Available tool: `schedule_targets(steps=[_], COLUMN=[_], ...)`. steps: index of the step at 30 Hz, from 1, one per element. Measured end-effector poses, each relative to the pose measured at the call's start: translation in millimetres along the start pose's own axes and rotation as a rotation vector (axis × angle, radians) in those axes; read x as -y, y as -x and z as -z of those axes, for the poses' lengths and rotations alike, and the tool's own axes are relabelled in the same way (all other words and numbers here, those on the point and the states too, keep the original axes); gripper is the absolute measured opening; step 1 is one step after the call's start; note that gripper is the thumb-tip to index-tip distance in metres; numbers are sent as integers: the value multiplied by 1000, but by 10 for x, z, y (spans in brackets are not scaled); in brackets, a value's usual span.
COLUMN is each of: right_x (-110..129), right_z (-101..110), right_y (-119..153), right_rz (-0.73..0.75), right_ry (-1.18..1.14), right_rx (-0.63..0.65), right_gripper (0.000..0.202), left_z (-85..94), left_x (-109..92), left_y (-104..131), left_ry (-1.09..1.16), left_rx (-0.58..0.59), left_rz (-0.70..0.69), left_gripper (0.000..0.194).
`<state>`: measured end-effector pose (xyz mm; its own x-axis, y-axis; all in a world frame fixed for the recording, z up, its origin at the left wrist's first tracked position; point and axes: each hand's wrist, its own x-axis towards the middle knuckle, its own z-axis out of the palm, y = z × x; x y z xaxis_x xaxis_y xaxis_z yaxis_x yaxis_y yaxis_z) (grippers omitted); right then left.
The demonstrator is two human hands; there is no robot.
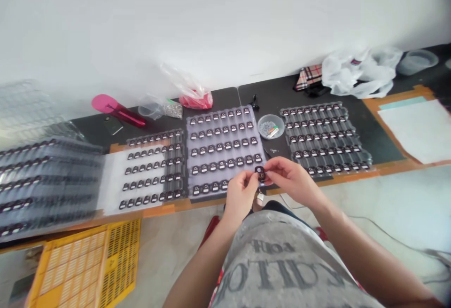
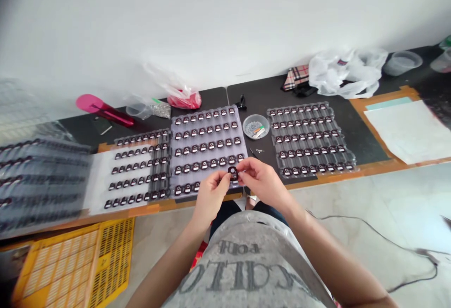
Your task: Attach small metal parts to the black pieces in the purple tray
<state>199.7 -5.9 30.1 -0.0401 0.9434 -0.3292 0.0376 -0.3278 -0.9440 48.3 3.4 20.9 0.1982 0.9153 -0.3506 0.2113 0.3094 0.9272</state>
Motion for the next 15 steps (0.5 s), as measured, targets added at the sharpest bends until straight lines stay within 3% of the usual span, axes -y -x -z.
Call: schedule_targets(steps=[5, 15], right_x=[-29, -96], right_z=[-42, -60], right_y=[1, 20], right_rz=[-15, 41], right_ry=[-45, 81], right_rx=[-43, -68], right_gripper=[13, 9], left_z=[-18, -33], left_x=[-45, -53], left_y=[27, 41], left_ry=[-45, -53], left_rx=[-18, -16], left_rz=[-19, -2], left_gripper=[22, 22])
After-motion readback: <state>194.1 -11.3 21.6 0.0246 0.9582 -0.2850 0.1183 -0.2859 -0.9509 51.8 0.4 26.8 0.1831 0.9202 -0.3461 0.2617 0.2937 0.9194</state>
